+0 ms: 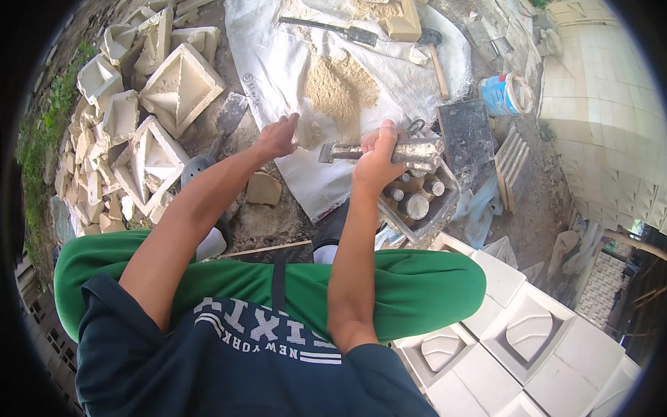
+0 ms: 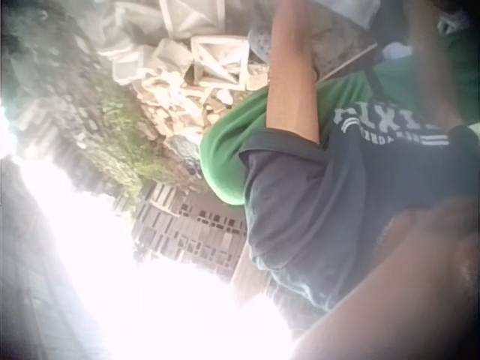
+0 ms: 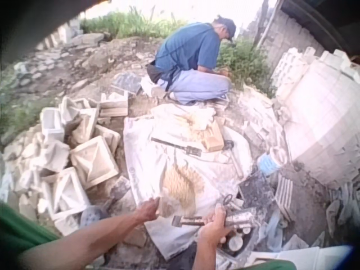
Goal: The person uses a chisel and hammer to chip a stone block on a sheet, touches and shifts the stone pieces and powder by hand, and chips the stone further with the chisel and hammer.
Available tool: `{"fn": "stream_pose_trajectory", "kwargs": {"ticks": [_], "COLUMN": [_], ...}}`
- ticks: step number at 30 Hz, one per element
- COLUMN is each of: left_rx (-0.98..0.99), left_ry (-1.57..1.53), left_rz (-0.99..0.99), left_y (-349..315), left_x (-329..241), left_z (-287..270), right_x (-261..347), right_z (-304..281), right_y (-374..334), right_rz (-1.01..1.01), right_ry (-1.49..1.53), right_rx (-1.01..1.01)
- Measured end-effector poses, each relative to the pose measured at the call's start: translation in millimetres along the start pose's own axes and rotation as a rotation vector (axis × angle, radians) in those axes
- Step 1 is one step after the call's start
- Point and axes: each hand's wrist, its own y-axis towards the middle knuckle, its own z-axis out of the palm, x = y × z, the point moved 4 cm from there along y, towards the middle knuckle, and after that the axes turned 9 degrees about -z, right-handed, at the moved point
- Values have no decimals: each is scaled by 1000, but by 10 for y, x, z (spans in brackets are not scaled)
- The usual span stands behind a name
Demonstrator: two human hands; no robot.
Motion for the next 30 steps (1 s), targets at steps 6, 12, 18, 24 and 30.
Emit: {"fn": "stream_pose_trajectory", "kwargs": {"ticks": [6,12,18,24,30], "left_rx": [-29,-50,-205,-150,-166], "left_ry": [-257,-346,-388,-388,-431], "left_rz": [-62,-268,-52,-116,-156], "left_y": [-40,101,121,162,161], "left_x": [219,164,87,303,332], "left_z": [36,149,135,118,100], "right_x": [-522,-408,-386,-232,663], "right_z": [-217,-240,-367,-247,267], "right_y": [-128,7,128,-8,30], "right_rz": [34,-8,83,74,-70], "right_ry": [-5,6,40,-7,80], "right_rx": [41,-45,-41,-59,222]}}
